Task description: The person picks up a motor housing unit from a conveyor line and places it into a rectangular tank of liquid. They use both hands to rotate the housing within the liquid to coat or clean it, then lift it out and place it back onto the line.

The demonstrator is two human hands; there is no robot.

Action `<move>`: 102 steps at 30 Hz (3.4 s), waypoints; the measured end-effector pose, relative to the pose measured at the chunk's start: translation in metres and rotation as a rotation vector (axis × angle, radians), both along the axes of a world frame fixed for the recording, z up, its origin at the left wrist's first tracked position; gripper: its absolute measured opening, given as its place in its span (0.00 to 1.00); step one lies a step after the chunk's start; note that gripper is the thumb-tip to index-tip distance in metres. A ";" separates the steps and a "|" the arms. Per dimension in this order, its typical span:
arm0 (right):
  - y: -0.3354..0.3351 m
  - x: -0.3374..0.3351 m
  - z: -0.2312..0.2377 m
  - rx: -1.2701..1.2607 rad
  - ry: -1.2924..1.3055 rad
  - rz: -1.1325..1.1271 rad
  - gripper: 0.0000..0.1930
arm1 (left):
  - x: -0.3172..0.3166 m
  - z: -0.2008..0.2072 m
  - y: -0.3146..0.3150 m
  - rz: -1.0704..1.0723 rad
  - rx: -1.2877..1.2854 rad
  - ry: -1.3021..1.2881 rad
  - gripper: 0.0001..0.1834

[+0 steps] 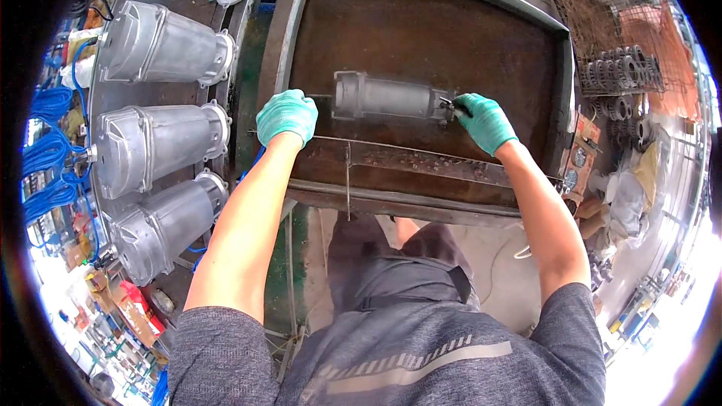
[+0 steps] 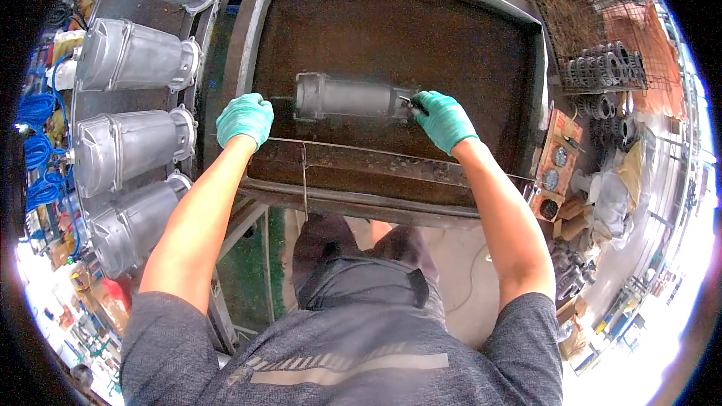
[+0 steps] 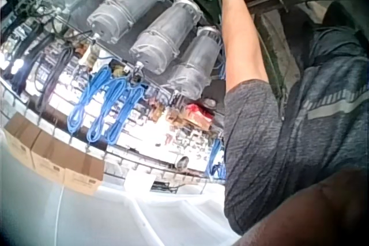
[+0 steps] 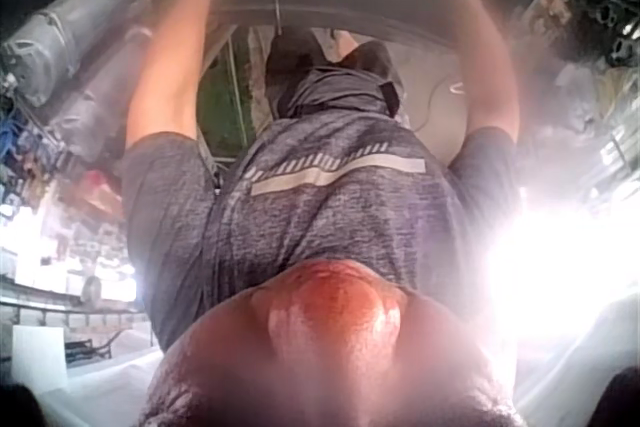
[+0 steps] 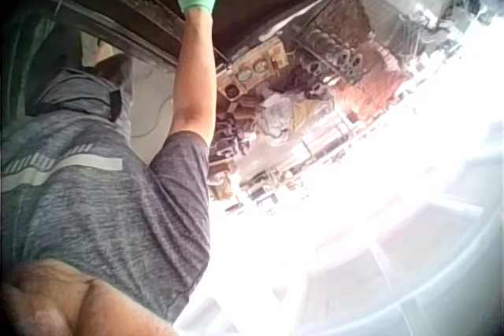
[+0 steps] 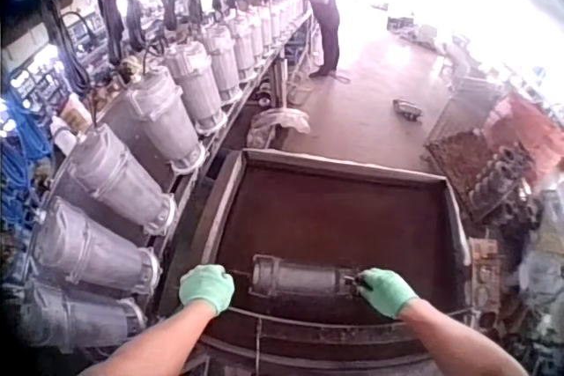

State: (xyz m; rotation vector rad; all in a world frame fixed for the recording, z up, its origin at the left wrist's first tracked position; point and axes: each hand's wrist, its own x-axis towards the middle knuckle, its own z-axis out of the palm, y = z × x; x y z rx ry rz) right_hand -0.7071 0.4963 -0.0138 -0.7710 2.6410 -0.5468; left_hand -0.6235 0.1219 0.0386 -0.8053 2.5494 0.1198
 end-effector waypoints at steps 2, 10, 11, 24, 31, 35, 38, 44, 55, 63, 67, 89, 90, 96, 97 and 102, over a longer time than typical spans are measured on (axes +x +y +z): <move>0.001 0.002 0.000 -0.008 0.000 -0.005 0.10 | 0.000 0.000 0.001 0.002 0.000 0.009 0.18; 0.004 0.007 0.007 -0.040 0.037 -0.010 0.10 | -0.001 0.006 0.005 0.019 -0.016 -0.015 0.19; 0.004 0.008 0.009 -0.035 0.043 -0.006 0.09 | -0.002 0.008 0.005 0.019 -0.016 -0.007 0.19; 0.051 0.032 0.041 -0.070 0.137 -0.202 0.11 | -0.001 0.002 0.006 0.009 -0.023 -0.005 0.19; 0.123 0.050 0.028 -0.165 0.192 -0.565 0.12 | -0.002 0.002 0.008 0.004 -0.027 -0.006 0.19; 0.119 0.046 0.019 -0.104 0.180 -0.761 0.18 | -0.004 0.004 0.010 -0.007 -0.043 -0.018 0.19; 0.116 0.047 0.019 0.006 0.200 -0.749 0.20 | -0.004 0.003 0.010 -0.014 -0.062 -0.038 0.18; 0.120 0.045 0.015 0.077 0.189 -0.742 0.21 | -0.004 0.003 0.012 -0.016 -0.072 -0.029 0.17; 0.121 0.044 0.016 0.102 0.166 -0.746 0.21 | -0.005 0.001 0.013 -0.019 -0.076 -0.029 0.18; 0.120 0.044 0.018 0.066 0.154 -0.738 0.20 | -0.003 0.003 0.014 0.001 -0.067 -0.008 0.18; 0.116 0.038 0.020 0.098 0.077 -0.604 0.19 | -0.003 0.004 0.011 -0.003 -0.066 -0.007 0.18; -0.030 -0.073 0.002 0.361 0.031 0.214 0.14 | 0.002 -0.007 0.000 0.025 -0.022 0.067 0.18; -0.031 -0.078 0.004 0.378 0.026 0.224 0.16 | 0.003 -0.008 -0.001 0.025 -0.022 0.075 0.18; -0.034 -0.095 -0.001 0.437 -0.022 0.167 0.15 | 0.000 -0.009 -0.001 0.037 -0.039 0.032 0.20; -0.032 -0.097 -0.003 0.454 -0.024 0.156 0.16 | 0.000 -0.009 0.000 0.034 -0.033 0.031 0.20; -0.044 -0.100 0.015 0.559 0.041 0.308 0.17 | -0.001 -0.001 0.001 0.032 -0.018 0.004 0.19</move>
